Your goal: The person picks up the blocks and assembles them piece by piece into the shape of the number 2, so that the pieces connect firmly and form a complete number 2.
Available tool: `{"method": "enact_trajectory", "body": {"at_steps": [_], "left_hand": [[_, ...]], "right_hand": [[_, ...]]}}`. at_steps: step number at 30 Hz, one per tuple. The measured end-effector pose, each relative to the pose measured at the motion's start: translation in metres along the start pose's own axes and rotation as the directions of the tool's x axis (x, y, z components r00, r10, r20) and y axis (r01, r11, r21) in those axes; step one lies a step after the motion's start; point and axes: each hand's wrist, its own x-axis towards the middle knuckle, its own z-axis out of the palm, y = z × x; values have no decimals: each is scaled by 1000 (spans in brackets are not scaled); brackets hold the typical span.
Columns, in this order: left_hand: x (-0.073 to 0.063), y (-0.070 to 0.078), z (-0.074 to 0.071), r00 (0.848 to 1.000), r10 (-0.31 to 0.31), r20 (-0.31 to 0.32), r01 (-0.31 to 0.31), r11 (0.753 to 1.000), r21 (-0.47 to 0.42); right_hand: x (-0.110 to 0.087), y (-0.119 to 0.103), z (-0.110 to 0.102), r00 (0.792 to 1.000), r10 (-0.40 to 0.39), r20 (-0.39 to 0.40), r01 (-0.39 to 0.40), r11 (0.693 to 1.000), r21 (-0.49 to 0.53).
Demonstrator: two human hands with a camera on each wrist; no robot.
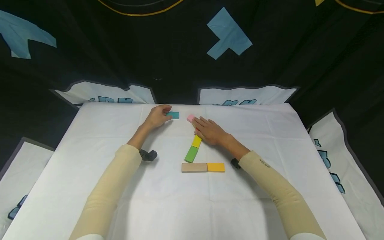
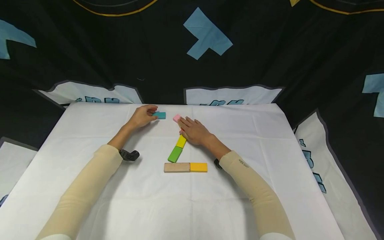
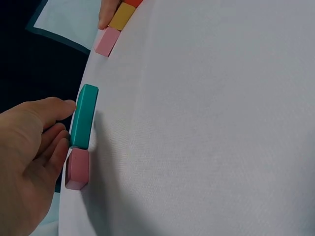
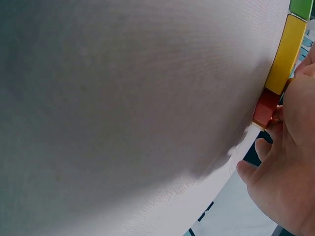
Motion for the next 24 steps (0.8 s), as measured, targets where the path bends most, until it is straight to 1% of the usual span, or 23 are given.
{"method": "enact_trajectory", "body": {"at_steps": [4,11,20,24], "left_hand": [[2,2,2,1000,-8,8,8,999,37],[5,5,2,998,-48,38,44,994,99],[11,9,2,995,-52,90,35,983,178],[13,13,3,993,-50,103,29,979,202]], "right_hand": [[0,0,0,1000,-1,-10,1,1000,-3],[-1,-2,-1,1000,-6,-14,6,1000,2],[1,-2,0,1000,0,-19,0,1000,-12],[1,-2,0,1000,1,-23,-1,1000,-16]]}}
